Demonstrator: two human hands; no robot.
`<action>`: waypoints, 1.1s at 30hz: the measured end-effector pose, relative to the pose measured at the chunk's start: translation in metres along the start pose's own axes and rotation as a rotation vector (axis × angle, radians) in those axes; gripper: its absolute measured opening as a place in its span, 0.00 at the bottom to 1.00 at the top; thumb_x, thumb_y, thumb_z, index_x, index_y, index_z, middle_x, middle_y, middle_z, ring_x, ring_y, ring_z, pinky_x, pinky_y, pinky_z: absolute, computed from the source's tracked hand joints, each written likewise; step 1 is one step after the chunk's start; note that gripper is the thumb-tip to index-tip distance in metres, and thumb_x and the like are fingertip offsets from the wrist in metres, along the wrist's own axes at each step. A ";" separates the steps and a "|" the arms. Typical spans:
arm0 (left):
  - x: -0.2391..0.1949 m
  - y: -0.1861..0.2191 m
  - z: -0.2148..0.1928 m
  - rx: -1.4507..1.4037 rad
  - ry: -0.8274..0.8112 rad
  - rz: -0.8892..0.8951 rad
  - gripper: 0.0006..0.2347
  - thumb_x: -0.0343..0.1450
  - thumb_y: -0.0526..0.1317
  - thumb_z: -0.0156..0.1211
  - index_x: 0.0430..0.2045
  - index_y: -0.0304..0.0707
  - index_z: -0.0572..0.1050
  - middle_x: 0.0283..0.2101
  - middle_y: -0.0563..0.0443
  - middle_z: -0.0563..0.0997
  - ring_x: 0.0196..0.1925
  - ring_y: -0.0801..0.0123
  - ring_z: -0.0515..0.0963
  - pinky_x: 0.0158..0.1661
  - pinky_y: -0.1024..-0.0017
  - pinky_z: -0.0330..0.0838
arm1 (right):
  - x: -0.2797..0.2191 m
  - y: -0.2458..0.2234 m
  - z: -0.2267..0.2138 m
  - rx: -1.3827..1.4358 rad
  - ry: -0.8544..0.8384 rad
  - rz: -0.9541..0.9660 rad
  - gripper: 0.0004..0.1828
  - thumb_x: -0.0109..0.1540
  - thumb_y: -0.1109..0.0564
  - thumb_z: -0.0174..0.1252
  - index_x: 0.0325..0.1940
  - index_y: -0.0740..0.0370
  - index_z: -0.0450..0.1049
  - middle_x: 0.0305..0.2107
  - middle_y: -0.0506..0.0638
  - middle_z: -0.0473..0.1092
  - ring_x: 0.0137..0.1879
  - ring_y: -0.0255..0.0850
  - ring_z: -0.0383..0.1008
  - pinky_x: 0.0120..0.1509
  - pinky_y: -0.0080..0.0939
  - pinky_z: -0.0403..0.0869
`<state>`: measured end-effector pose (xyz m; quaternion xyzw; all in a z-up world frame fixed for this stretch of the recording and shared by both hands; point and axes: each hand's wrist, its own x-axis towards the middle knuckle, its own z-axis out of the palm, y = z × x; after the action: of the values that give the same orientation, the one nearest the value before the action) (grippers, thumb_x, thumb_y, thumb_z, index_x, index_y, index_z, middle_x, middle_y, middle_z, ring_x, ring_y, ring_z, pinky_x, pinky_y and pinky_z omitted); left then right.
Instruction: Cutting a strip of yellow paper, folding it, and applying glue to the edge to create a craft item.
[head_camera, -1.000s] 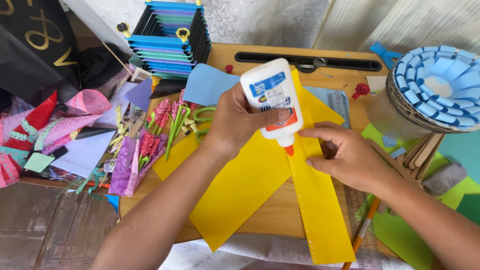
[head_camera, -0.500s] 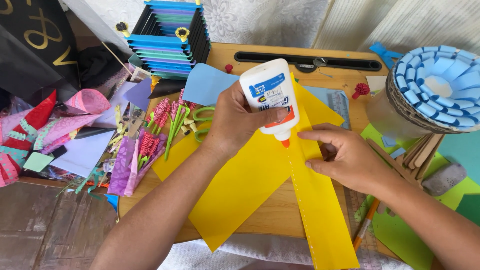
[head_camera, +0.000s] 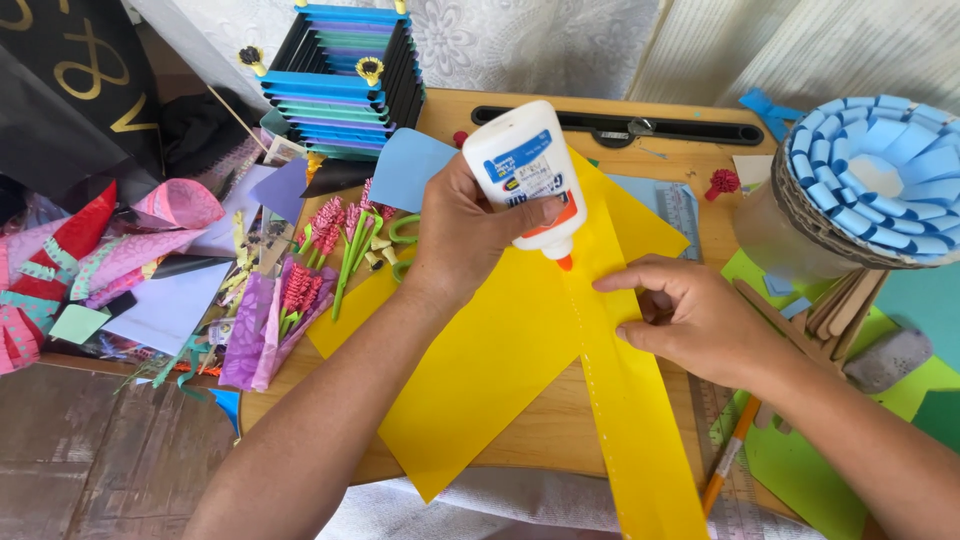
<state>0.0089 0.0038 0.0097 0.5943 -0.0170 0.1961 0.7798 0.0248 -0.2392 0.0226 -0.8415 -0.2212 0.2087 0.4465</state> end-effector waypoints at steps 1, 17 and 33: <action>0.002 -0.005 -0.001 -0.038 0.028 0.015 0.24 0.59 0.25 0.77 0.50 0.26 0.76 0.47 0.35 0.84 0.53 0.49 0.83 0.55 0.56 0.79 | -0.001 -0.004 0.000 0.034 -0.014 -0.005 0.27 0.51 0.73 0.62 0.54 0.68 0.81 0.39 0.62 0.76 0.32 0.42 0.69 0.30 0.40 0.73; -0.004 -0.001 0.003 -0.040 -0.022 -0.116 0.24 0.56 0.26 0.81 0.46 0.27 0.79 0.45 0.32 0.85 0.49 0.41 0.86 0.52 0.51 0.80 | 0.001 -0.009 0.000 -0.039 -0.001 -0.107 0.20 0.50 0.69 0.68 0.46 0.62 0.86 0.31 0.56 0.77 0.26 0.38 0.67 0.26 0.37 0.68; 0.002 0.003 -0.005 0.061 -0.031 -0.057 0.26 0.58 0.24 0.78 0.52 0.25 0.76 0.51 0.31 0.83 0.58 0.39 0.81 0.60 0.50 0.74 | -0.009 -0.038 -0.014 -0.355 -0.152 0.169 0.24 0.54 0.61 0.67 0.53 0.45 0.87 0.21 0.45 0.72 0.28 0.37 0.70 0.38 0.40 0.65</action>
<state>0.0092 0.0099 0.0114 0.6212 -0.0063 0.1649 0.7661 0.0183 -0.2344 0.0635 -0.9043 -0.2164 0.2659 0.2543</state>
